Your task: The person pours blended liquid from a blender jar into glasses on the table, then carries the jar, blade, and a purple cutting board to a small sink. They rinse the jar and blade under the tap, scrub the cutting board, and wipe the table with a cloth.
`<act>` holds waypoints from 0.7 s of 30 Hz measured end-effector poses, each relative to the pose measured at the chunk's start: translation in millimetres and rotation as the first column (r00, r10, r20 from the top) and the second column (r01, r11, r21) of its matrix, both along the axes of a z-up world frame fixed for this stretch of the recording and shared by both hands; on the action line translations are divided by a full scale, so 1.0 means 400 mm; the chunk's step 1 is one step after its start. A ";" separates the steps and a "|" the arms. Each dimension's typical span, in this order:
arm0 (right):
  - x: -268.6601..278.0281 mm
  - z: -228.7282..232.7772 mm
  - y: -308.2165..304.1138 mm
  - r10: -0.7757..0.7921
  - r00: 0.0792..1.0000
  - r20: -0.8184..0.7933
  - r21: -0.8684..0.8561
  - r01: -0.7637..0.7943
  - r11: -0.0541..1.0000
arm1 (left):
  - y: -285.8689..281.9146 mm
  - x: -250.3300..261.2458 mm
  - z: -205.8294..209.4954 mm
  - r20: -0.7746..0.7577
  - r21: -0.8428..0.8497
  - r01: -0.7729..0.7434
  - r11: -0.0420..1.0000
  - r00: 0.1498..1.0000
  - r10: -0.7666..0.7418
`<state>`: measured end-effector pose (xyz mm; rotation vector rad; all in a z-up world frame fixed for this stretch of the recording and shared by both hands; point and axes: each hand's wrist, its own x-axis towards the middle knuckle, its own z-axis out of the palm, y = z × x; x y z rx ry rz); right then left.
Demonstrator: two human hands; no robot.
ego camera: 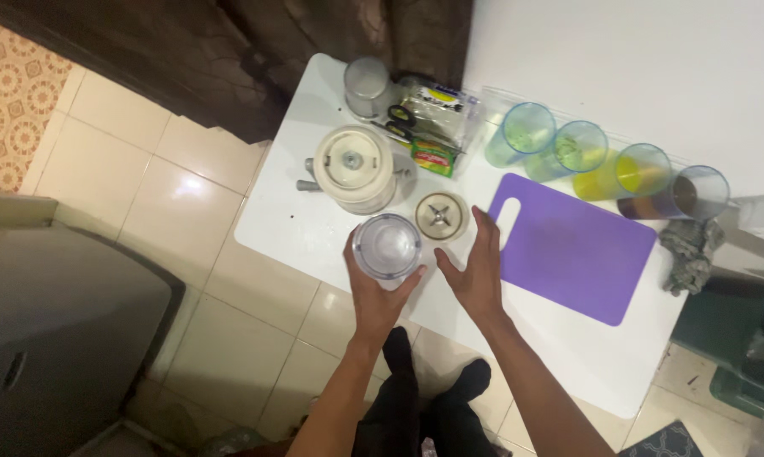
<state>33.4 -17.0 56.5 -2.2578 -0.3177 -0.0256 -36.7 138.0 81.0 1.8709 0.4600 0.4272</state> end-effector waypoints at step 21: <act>-0.050 0.020 0.052 -0.094 0.995 -0.010 0.005 0.094 0.996 | 0.057 0.002 0.024 -0.001 -0.053 0.167 0.985 0.986 -0.167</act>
